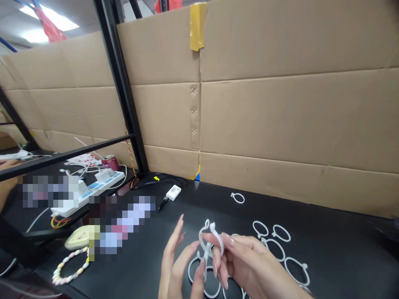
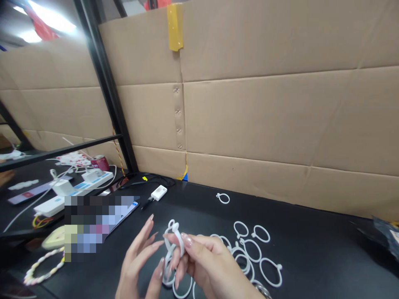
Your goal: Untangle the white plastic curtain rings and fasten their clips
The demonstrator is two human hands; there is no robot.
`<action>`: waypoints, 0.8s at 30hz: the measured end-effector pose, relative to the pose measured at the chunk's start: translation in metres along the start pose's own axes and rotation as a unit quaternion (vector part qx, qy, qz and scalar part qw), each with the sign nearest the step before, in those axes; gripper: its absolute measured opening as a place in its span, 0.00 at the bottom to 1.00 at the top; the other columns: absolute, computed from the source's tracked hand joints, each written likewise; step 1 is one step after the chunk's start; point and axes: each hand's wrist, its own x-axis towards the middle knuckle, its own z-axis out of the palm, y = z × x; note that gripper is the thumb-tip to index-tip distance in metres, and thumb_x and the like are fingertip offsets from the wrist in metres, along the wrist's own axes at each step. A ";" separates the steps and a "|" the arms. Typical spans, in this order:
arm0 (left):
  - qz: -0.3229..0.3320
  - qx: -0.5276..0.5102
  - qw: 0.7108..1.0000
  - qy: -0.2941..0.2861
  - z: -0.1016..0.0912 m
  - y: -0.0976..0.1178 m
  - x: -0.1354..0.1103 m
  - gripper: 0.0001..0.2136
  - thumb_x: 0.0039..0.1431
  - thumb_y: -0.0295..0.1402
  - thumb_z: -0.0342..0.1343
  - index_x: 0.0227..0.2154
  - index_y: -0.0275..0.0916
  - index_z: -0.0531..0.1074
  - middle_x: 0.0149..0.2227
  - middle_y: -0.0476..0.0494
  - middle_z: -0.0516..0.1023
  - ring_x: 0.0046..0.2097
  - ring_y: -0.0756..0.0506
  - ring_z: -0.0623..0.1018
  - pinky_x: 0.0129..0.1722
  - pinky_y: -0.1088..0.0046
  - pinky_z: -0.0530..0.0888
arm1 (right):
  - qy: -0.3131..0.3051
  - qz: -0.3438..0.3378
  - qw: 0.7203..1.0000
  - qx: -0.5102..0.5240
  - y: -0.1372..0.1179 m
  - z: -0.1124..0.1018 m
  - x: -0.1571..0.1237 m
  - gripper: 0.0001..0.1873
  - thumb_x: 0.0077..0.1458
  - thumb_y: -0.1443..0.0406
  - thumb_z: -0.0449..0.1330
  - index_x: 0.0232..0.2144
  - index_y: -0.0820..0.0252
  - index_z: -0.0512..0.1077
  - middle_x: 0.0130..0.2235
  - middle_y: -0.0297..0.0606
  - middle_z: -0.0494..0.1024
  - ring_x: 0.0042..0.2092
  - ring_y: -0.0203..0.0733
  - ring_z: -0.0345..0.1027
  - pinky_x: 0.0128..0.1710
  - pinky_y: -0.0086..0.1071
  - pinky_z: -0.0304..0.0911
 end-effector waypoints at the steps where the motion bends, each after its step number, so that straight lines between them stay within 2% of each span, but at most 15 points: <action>1: 0.000 0.006 1.000 0.002 0.001 0.002 0.002 0.17 0.55 0.20 0.50 0.49 0.36 0.65 0.63 0.33 0.55 0.60 0.37 0.65 0.48 0.61 0.74 | -0.004 0.001 1.000 0.001 0.001 -0.001 0.000 0.20 0.57 0.54 0.57 0.23 0.65 0.76 0.25 0.37 0.71 0.27 0.33 0.63 0.37 0.33 0.63; 8: -0.027 0.010 0.999 0.014 -0.001 0.010 0.003 0.20 0.56 0.21 0.50 0.51 0.43 0.65 0.63 0.41 0.56 0.60 0.37 0.64 0.48 0.60 0.74 | -0.018 -0.001 1.000 0.022 0.006 -0.005 0.002 0.19 0.57 0.56 0.58 0.24 0.65 0.75 0.25 0.37 0.69 0.26 0.34 0.63 0.31 0.29 0.63; 14: -0.023 0.005 1.000 -0.005 -0.003 0.007 0.003 0.21 0.55 0.21 0.51 0.52 0.42 0.64 0.63 0.39 0.57 0.60 0.36 0.65 0.49 0.59 0.73 | -0.004 0.005 1.000 0.016 0.004 -0.002 0.002 0.18 0.56 0.55 0.58 0.25 0.65 0.76 0.25 0.37 0.70 0.26 0.34 0.62 0.32 0.31 0.63; 17: -0.032 -0.015 0.999 0.018 -0.001 0.010 0.004 0.15 0.55 0.21 0.50 0.45 0.41 0.67 0.61 0.40 0.59 0.59 0.37 0.66 0.47 0.61 0.73 | 0.002 0.013 1.000 0.005 0.003 -0.002 0.001 0.20 0.55 0.55 0.59 0.24 0.66 0.76 0.27 0.39 0.71 0.26 0.33 0.62 0.33 0.32 0.63; 20: -0.084 -0.014 0.995 0.057 0.002 0.016 0.004 0.07 0.57 0.23 0.48 0.31 0.41 0.66 0.58 0.42 0.64 0.57 0.39 0.68 0.47 0.62 0.71 | 0.004 0.009 1.000 0.000 0.003 -0.002 0.001 0.20 0.56 0.55 0.58 0.22 0.66 0.76 0.26 0.39 0.72 0.26 0.33 0.63 0.32 0.30 0.62; 24: -0.111 0.009 0.992 0.051 0.003 0.019 0.000 0.11 0.61 0.30 0.46 0.22 0.41 0.61 0.56 0.41 0.67 0.55 0.39 0.69 0.48 0.61 0.69 | -0.002 0.011 1.000 0.006 0.002 -0.002 0.000 0.21 0.57 0.56 0.57 0.21 0.65 0.75 0.25 0.38 0.71 0.26 0.33 0.62 0.31 0.30 0.61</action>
